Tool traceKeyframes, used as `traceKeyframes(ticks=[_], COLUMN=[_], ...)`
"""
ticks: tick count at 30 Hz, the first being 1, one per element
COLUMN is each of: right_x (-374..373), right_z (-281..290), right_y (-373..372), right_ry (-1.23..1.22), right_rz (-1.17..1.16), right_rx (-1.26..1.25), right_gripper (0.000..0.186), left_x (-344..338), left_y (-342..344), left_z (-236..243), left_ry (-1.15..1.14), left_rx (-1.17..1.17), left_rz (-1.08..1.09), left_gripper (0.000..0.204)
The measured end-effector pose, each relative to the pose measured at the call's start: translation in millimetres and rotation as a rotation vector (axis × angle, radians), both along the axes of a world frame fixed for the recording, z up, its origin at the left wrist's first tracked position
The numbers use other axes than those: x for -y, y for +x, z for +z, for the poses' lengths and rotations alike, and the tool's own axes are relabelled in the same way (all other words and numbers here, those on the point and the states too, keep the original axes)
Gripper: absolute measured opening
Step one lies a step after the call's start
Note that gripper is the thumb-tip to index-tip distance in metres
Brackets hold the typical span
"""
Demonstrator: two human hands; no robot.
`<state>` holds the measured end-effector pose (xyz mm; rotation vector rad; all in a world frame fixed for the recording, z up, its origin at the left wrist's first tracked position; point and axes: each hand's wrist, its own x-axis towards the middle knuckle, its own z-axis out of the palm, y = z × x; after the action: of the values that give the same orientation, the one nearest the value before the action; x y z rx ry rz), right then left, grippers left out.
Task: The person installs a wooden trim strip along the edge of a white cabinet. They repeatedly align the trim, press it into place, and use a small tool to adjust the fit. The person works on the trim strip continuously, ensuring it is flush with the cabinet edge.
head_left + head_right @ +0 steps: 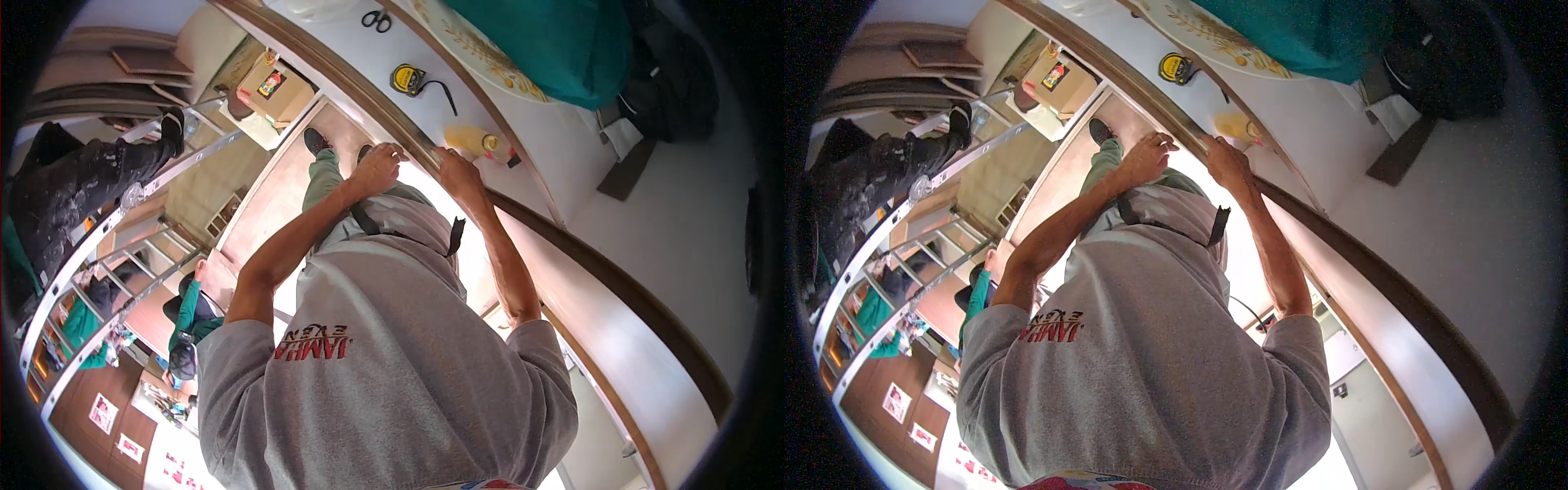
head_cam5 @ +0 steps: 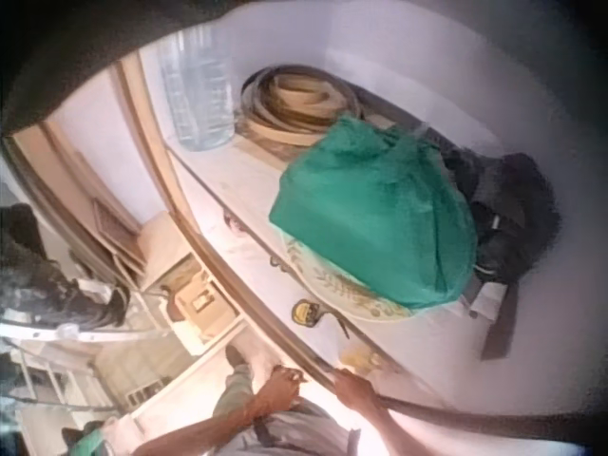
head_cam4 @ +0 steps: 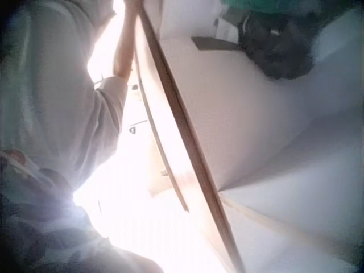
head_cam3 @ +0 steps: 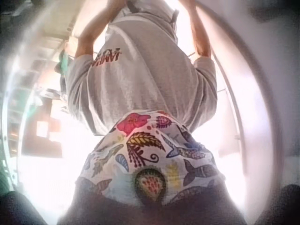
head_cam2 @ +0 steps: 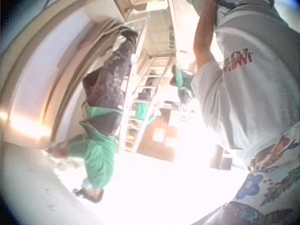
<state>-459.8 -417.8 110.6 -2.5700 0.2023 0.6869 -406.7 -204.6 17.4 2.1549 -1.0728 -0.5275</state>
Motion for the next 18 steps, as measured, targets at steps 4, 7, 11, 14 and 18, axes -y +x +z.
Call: traceKeyframes(ticks=[4, 7, 11, 14, 18], right_x=[-1.6, -8.6, 1.0, 0.3, -4.5], right_z=[-6.2, 10.8, 0.1, 0.6, 6.9], right_y=[9.8, 18.3, 15.8, 17.8, 24.4], right_ry=[-0.018, -0.041, -0.033, -0.040, -0.130], right_rz=[0.053, 0.058, 0.127, 0.161, 0.207], right_rx=[0.004, 0.007, 0.046, 0.067, -0.017], right_gripper=[0.036, 0.033, 0.032, 0.031, 0.031], left_x=[3.9, 16.0, 38.3, 43.1, 52.2], left_y=[-11.8, -15.4, -19.6, -20.7, -17.2], left_z=[-7.8, -24.3, -18.5, 3.2, 4.5], left_ry=[-0.177, -0.344, -0.442, -0.423, -0.493], left_rx=[-0.655, -0.895, -1.239, -1.435, -1.639], left_rz=[0.192, 0.238, 0.251, 0.287, 0.266], left_gripper=[0.029, 0.035, 0.050, 0.064, 0.076])
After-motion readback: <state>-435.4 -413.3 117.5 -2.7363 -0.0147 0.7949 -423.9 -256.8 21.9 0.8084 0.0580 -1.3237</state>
